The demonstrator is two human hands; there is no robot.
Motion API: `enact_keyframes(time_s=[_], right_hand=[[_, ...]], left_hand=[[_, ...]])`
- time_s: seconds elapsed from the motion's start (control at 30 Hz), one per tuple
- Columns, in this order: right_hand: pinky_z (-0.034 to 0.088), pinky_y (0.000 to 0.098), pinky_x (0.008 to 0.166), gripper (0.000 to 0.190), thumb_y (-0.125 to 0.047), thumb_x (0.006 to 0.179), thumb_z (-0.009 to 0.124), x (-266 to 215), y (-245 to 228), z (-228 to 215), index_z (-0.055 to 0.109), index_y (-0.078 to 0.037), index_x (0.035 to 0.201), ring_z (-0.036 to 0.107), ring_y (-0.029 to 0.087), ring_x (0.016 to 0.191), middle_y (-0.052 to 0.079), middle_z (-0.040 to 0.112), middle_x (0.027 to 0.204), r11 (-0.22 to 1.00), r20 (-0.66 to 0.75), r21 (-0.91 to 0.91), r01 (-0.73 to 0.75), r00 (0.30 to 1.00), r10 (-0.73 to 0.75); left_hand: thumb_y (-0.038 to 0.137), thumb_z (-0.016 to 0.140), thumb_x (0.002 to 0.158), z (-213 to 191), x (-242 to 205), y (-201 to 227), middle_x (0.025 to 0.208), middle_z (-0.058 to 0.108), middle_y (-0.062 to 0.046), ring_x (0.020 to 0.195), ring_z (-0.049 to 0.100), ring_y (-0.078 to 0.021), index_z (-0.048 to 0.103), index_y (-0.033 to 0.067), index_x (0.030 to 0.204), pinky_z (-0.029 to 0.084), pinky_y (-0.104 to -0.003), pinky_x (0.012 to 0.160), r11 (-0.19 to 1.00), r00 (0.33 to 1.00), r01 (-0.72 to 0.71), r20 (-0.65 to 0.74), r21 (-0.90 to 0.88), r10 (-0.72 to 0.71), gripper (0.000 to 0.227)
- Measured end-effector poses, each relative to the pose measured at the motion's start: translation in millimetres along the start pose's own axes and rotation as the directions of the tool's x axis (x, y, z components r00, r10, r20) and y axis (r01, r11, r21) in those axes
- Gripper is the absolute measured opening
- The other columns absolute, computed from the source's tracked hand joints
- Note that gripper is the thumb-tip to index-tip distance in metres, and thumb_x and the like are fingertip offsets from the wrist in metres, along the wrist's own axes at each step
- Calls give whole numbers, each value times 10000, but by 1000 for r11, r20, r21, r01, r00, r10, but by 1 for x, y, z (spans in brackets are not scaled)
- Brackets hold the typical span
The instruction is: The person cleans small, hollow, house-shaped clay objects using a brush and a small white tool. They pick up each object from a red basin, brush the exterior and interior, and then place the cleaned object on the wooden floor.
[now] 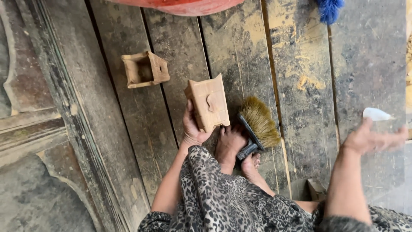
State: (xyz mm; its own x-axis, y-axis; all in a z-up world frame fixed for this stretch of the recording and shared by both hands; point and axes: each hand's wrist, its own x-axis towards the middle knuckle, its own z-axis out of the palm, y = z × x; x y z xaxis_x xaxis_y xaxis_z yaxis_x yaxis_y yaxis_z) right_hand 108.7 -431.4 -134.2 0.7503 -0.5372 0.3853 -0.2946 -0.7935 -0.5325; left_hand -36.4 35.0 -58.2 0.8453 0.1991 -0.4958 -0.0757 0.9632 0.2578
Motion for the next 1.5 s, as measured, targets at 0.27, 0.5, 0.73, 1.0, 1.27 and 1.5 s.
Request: enact_keyframes(time_s=[0.27, 0.5, 0.73, 1.0, 1.27, 1.5], right_hand=[[303, 631, 1137, 926, -225, 409, 911, -141, -144, -60, 650, -250, 1297, 357, 463, 1469, 131, 431, 1580, 415, 654, 558, 719, -73, -753], [496, 566, 929, 511, -168, 635, 789, -147, -132, -40, 658, -138, 1128, 609, 505, 1188, 249, 575, 1413, 509, 547, 702, 497, 81, -833], [501, 441, 1074, 220, -47, 977, 701, -81, -281, -110, 591, 33, 1149, 636, 388, 1270, 288, 638, 1309, 586, 511, 796, -152, 688, -516], [550, 339, 942, 208, -117, 952, 815, -79, -253, -57, 789, -60, 1150, 716, 192, 1023, 129, 763, 1037, 743, 620, 659, -115, 643, -451], [521, 413, 1012, 208, -152, 886, 826, -82, -291, -73, 798, -61, 1071, 723, 243, 1040, 151, 778, 1011, 707, 681, 680, -194, 525, -511], [528, 427, 977, 182, -173, 945, 787, -78, -260, -65, 790, -58, 1086, 740, 305, 1046, 171, 778, 1045, 764, 660, 637, -104, 586, -470]], left_hand=[[695, 661, 823, 34, 5, 0, 1523, 520, -80, 1393, 497, -303, 484, 184, 1499, 340, -539, 1225, 997, 949, 28, -315, 73, -4, 865], [682, 676, 793, 41, -4, 2, 1511, 529, -80, 1378, 511, -293, 475, 178, 1501, 391, -513, 1210, 998, 896, 20, -444, 55, 7, 891], [752, 623, 811, 30, -1, -3, 1435, 595, -109, 1316, 575, -295, 543, 175, 1443, 464, -515, 1146, 997, 914, 47, -406, 66, -16, 859], [760, 634, 789, 25, 2, 17, 1562, 459, -75, 1439, 438, -262, 420, 201, 1538, 343, -465, 1229, 984, 875, 23, -480, 176, 66, 958], [728, 661, 802, 17, 12, 6, 1549, 428, -87, 1386, 481, -275, 328, 193, 1573, 413, -474, 1177, 990, 902, -32, -421, 140, 89, 996], [201, 883, 676, -162, 9, -20, 1555, 316, -368, 1417, 366, -467, 54, -80, 1606, 360, -522, 1155, -205, 714, -456, 493, 866, 497, 1277]])
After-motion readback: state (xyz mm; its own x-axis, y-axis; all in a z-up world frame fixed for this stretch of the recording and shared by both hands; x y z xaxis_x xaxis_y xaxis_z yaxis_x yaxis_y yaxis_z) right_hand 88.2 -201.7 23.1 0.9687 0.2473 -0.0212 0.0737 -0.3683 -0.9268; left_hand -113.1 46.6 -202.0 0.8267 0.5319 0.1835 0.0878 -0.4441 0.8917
